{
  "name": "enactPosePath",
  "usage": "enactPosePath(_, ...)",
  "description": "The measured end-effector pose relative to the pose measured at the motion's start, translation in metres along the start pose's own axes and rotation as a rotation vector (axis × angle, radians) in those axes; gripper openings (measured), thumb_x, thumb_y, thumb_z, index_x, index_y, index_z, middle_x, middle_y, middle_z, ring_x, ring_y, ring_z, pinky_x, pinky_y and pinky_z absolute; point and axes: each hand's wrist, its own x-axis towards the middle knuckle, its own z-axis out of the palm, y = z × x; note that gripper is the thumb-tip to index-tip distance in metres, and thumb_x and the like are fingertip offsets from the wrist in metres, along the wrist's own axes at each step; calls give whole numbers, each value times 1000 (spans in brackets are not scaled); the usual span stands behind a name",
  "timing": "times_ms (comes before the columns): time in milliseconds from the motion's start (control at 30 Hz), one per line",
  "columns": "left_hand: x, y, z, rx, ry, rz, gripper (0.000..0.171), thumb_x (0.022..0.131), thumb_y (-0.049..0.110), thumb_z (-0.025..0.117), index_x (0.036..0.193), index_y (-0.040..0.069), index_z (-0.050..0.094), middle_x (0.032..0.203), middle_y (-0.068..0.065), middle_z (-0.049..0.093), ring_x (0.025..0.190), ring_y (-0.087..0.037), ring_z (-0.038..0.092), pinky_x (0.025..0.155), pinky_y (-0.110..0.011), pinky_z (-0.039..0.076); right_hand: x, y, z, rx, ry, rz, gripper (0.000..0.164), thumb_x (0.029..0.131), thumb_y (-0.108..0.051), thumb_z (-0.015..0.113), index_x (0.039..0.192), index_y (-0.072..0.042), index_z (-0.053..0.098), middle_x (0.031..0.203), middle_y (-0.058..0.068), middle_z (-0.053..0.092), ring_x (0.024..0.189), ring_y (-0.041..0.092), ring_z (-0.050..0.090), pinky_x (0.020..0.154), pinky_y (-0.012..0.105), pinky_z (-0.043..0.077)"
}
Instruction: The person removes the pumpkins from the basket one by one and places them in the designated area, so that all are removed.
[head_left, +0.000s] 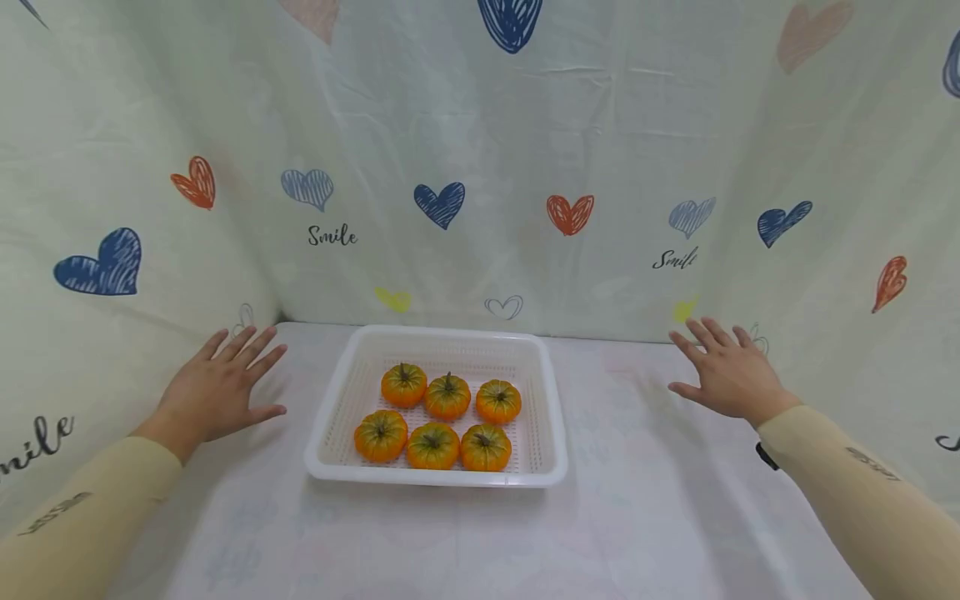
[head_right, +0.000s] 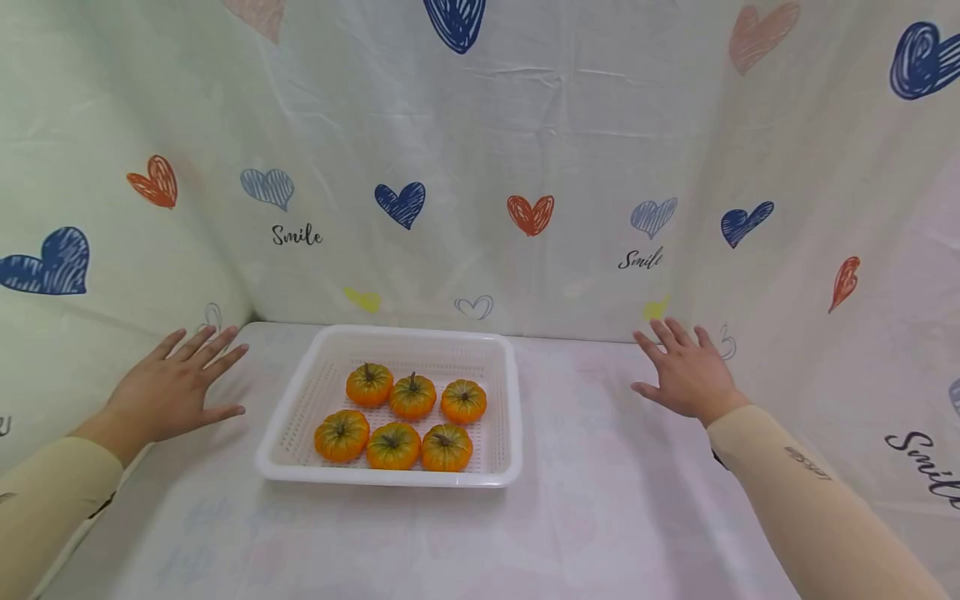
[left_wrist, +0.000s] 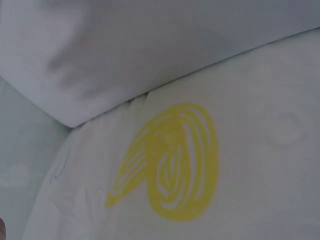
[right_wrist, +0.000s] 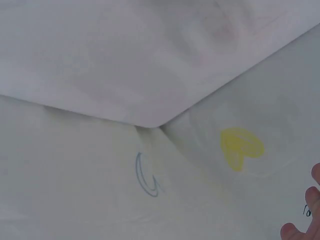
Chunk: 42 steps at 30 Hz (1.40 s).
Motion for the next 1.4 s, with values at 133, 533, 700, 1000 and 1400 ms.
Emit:
enactPosePath(133, 2, 1, 0, -6, -12, -19, 99, 80, 69, 65, 151, 4, 41, 159, -24, 26, 144, -46, 23, 117, -60, 2, 5, -5, -3, 10, -7, -5, 87, 87, -59, 66, 152, -6, 39, 156, 29, 30, 144, 48, 19, 112, 70, 11)
enactPosePath(533, 8, 8, -3, -17, -17, -51, 98, 84, 70, 60, 153, 4, 37, 160, -24, 22, 146, -45, 18, 117, -58, -4, 25, -27, -12, 19, 11, -28, 89, 87, -57, 68, 155, -9, 37, 159, 25, 26, 146, 45, 17, 114, 67, 8)
enactPosePath(700, 11, 13, -6, -47, -17, -77, 98, 86, 69, 58, 154, 3, 35, 161, -24, 20, 146, -45, 16, 116, -55, -10, 31, -37, -15, 31, 6, -40, 88, 87, -58, 67, 155, -11, 36, 159, 24, 25, 147, 44, 15, 114, 65, 7)
enactPosePath(1000, 13, 23, -12, -140, 0, -133, 91, 92, 67, 49, 154, 2, 33, 161, -24, 18, 145, -46, 17, 118, -60, 5, 42, -52, -16, 42, 14, -62, 89, 88, -62, 63, 157, -14, 33, 161, 20, 24, 148, 42, 14, 116, 64, 9)
enactPosePath(1400, 13, 54, -9, -239, 63, -142, 92, 90, 66, 54, 156, 5, 30, 162, -23, 16, 147, -44, 15, 117, -59, -2, 54, -71, -25, 66, 13, -87, 88, 90, -62, 61, 157, -14, 32, 161, 20, 24, 148, 40, 15, 115, 64, 11)
